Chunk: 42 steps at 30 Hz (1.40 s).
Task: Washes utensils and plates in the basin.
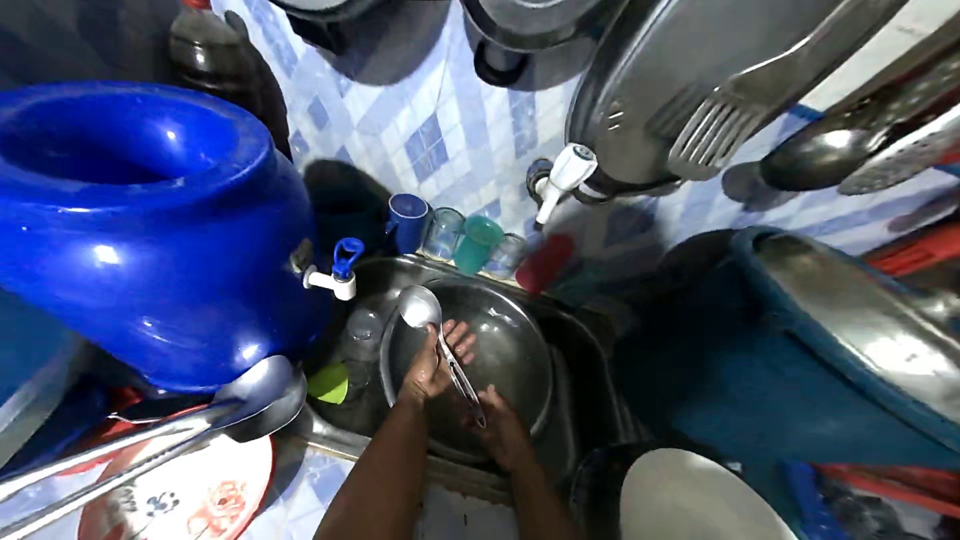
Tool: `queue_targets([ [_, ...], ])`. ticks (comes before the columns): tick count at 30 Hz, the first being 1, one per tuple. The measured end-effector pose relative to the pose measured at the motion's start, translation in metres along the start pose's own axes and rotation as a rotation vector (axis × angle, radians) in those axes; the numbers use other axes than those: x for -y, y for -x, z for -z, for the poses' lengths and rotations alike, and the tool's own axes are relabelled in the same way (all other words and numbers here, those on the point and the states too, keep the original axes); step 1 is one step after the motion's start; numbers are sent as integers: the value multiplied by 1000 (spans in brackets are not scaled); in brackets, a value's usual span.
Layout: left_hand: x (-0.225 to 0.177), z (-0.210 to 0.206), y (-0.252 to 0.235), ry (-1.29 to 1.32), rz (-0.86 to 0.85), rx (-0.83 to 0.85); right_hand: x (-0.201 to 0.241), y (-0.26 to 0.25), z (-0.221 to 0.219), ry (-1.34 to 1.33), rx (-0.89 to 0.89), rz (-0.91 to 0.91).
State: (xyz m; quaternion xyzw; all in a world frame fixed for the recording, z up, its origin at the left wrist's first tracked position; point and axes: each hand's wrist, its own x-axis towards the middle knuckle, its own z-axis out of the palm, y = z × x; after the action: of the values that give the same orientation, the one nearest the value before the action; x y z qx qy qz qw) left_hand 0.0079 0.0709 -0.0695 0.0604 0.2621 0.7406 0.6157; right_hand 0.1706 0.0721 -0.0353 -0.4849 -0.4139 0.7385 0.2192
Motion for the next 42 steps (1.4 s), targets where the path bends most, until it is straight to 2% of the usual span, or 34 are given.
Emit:
queue_targets([
  [4, -3, -5, 3, -3, 18, -29, -1, 2, 1, 99, 75, -2],
  [6, -3, -5, 2, -31, 38, -34, -2, 1, 1, 157, 56, 50],
  [9, 2, -2, -5, -223, 67, -81, -6, -4, 1, 419, -93, 264],
  [11, 5, -12, -6, -363, 48, -207, -12, -12, 3, 614, -132, 454],
  [13, 5, -26, -1, -410, -1, -256, -16, -17, 1, 683, -140, 556],
  [15, 2, -33, 7, -421, -54, -263, -22, -20, -2, 572, -67, 615],
  [17, -7, -33, 16, -441, -70, -282, -22, -21, -1, 352, -44, 619],
  [19, -24, -33, 27, -498, -42, -286, -14, -19, 2, 135, -237, 474],
  [21, -44, -37, 40, -648, 48, -280, -2, -23, 10, 84, -493, 294],
  [23, -59, -43, 52, -875, 184, -245, 2, -34, 9, 53, -619, 199],
  [24, -64, -45, 58, -978, 251, -225, 0, -39, 4, -90, -580, 195],
  [26, -65, -52, 66, -1126, 358, -169, -2, -50, -15, -622, -281, 268],
  [27, -65, -59, 68, -1171, 391, -128, 9, -48, -28, -728, -173, 276],
  [28, -65, -66, 70, -1196, 407, -87, 25, -42, -42, -664, -130, 290],
  [32, -73, -104, 86, -1273, 330, -19, 76, 1, -85, 371, -133, 522],
  [34, -78, -115, 94, -1349, 271, 13, 90, 3, -86, 678, -156, 607],
  [35, -81, -116, 100, -1375, 241, 49, 97, 1, -83, 729, -177, 585],
  [37, -90, -114, 117, -1441, 179, 115, 103, -9, -72, 666, -210, 481],
  [40, -114, -104, 154, -1583, 97, 187, 87, -25, -47, 420, -153, 370],
  [42, -137, -92, 189, -1667, -37, 207, 68, -27, -37, 422, -143, 346],
])
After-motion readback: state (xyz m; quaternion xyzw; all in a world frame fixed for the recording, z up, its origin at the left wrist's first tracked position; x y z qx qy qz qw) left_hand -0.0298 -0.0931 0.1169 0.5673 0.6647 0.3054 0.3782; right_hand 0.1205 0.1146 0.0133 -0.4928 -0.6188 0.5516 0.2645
